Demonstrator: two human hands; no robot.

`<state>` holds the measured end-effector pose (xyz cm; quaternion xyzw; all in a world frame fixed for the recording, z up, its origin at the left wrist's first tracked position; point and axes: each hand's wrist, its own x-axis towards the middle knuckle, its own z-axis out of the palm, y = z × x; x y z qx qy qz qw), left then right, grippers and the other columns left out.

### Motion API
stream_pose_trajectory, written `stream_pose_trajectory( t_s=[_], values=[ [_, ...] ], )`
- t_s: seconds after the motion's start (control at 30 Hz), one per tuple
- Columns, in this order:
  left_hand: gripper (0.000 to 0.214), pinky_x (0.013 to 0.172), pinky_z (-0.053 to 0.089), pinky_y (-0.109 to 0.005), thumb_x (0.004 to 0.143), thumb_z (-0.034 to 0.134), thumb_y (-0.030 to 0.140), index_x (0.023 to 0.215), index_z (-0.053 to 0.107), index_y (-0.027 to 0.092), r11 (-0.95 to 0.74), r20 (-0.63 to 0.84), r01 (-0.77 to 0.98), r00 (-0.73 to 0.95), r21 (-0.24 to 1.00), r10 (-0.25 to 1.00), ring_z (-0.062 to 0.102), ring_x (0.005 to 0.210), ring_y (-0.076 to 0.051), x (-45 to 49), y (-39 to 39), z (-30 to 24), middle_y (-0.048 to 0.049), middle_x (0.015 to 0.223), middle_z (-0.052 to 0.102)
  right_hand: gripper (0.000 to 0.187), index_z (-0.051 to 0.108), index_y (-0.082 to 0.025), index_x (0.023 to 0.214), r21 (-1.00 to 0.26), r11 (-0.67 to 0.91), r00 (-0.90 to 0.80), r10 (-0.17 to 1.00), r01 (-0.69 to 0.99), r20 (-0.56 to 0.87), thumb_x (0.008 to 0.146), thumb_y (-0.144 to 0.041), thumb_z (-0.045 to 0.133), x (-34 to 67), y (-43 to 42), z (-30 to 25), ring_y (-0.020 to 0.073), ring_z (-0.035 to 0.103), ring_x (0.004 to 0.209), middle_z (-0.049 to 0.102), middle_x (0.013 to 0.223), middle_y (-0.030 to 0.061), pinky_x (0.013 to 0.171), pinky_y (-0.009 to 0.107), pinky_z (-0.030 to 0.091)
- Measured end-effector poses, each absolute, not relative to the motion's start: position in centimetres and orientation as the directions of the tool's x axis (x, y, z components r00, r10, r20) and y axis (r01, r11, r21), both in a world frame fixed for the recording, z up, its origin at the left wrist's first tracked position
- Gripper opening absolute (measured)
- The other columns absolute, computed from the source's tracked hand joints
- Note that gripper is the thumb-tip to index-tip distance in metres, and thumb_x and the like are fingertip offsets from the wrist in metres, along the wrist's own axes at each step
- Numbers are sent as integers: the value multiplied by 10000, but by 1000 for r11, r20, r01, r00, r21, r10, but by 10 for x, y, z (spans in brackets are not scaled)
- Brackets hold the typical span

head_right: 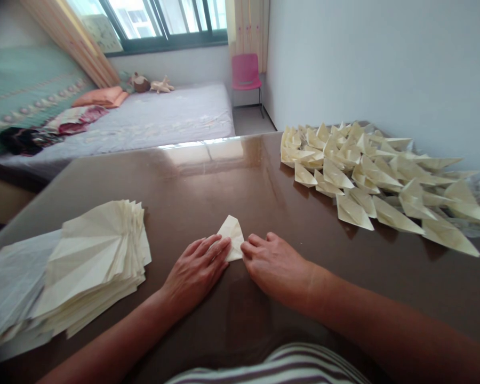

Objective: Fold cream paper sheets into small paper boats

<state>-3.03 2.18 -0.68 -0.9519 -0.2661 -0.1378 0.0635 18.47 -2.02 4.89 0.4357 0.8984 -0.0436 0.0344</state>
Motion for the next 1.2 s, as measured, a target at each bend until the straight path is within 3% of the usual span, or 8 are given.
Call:
stream_pose_trajectory(
  t_s=[0.17,0.47,0.67,0.77,0.97,1.1,1.2],
  values=[
    [299,990,389,-390,959,476,271,1231,572,192,-843,305,536,812,-49,498,533,1199,-214,-29,22,-9,-34,1302,604,323,548,-152,1228,53,589,-589,808,806,-12,907,-165,527,174,-19,30,230,549,974,629,1096,95,701,353,422],
    [325,947,430,-368,944,507,325,1217,579,165,-842,294,538,812,-44,504,545,1168,-215,-29,24,-8,-68,1260,620,154,666,-149,997,57,581,-567,809,812,-154,855,-169,607,177,-31,50,226,581,882,659,950,86,641,338,431],
    [280,884,463,-347,936,525,345,1143,623,183,-853,377,521,793,-11,479,573,1107,-215,-31,27,-10,-37,1173,662,291,586,-144,1185,43,523,-521,852,851,-62,899,-167,532,175,-16,34,241,580,926,653,999,99,673,342,450],
    [252,847,474,-325,930,536,358,1097,644,203,-859,391,512,786,22,478,583,1069,-205,-33,29,-9,-14,1124,679,240,603,-197,1138,-39,454,-455,890,890,-15,933,-275,503,179,-1,25,239,578,931,652,1002,83,707,341,465],
    [223,814,477,-312,928,543,356,1095,643,248,-877,399,479,796,43,454,583,1050,-190,-36,32,-12,18,1121,677,573,352,-143,1427,-233,367,-337,928,901,158,933,-400,486,187,19,0,295,463,1182,529,1345,143,914,453,446],
    [214,897,456,-345,956,492,259,1118,628,223,-903,395,430,825,23,403,551,1117,-200,-40,33,-8,-2,1180,656,580,355,-169,1423,-423,355,-296,934,834,199,903,-352,536,192,27,-12,266,495,1142,583,1270,123,938,439,444],
    [211,944,440,-395,959,465,217,1085,632,191,-888,390,461,816,9,427,516,1151,-236,-46,35,-3,-38,1194,639,521,418,-181,1370,-548,297,-246,955,782,166,882,-301,559,199,30,-10,199,582,932,625,1108,87,837,341,486]
  ],
)
